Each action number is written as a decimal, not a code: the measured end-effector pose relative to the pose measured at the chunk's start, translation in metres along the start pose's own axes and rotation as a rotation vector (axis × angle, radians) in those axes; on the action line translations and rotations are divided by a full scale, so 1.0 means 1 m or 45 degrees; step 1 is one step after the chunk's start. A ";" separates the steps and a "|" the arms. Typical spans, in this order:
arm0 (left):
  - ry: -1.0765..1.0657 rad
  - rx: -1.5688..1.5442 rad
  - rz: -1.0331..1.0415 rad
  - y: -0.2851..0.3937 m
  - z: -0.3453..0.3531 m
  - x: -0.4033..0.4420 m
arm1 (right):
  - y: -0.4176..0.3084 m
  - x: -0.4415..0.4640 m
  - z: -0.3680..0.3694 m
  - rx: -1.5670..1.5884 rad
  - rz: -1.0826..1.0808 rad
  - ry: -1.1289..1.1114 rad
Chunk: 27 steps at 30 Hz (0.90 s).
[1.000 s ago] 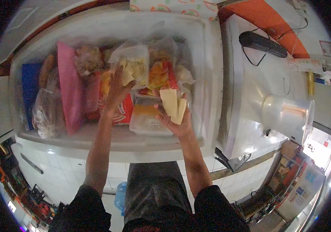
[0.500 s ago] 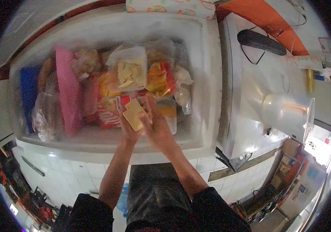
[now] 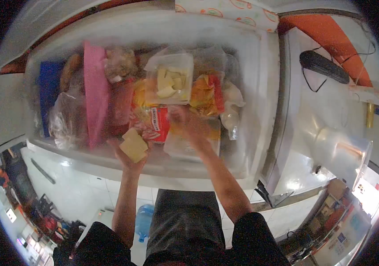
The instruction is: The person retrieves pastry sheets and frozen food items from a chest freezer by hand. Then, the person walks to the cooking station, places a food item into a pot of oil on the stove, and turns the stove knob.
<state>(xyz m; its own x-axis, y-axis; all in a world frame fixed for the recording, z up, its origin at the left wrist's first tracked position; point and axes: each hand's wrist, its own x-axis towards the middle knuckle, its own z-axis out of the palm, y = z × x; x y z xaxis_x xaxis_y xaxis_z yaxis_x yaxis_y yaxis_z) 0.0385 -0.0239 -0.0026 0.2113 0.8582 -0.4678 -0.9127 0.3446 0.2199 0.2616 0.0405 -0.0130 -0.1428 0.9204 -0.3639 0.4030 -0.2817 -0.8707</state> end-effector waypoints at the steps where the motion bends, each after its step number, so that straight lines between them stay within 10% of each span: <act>1: -0.007 -0.052 0.090 0.004 0.009 -0.002 | -0.015 0.009 0.024 0.097 -0.008 -0.091; 8: 0.272 0.012 0.357 0.026 0.036 -0.041 | 0.014 0.107 0.203 0.013 -0.017 0.105; 18: 0.313 -0.078 0.394 0.052 0.010 -0.057 | 0.020 0.054 0.025 -0.143 0.050 0.737; 27: -0.049 0.181 0.142 0.083 -0.058 0.069 | 0.044 0.086 -0.015 -0.652 0.133 0.481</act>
<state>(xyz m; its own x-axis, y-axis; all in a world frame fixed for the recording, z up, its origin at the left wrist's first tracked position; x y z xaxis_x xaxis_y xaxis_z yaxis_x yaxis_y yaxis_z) -0.0430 0.0414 -0.0664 0.1270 0.9071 -0.4013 -0.8730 0.2943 0.3890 0.2807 0.1117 -0.0774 0.2112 0.9534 -0.2156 0.7912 -0.2963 -0.5349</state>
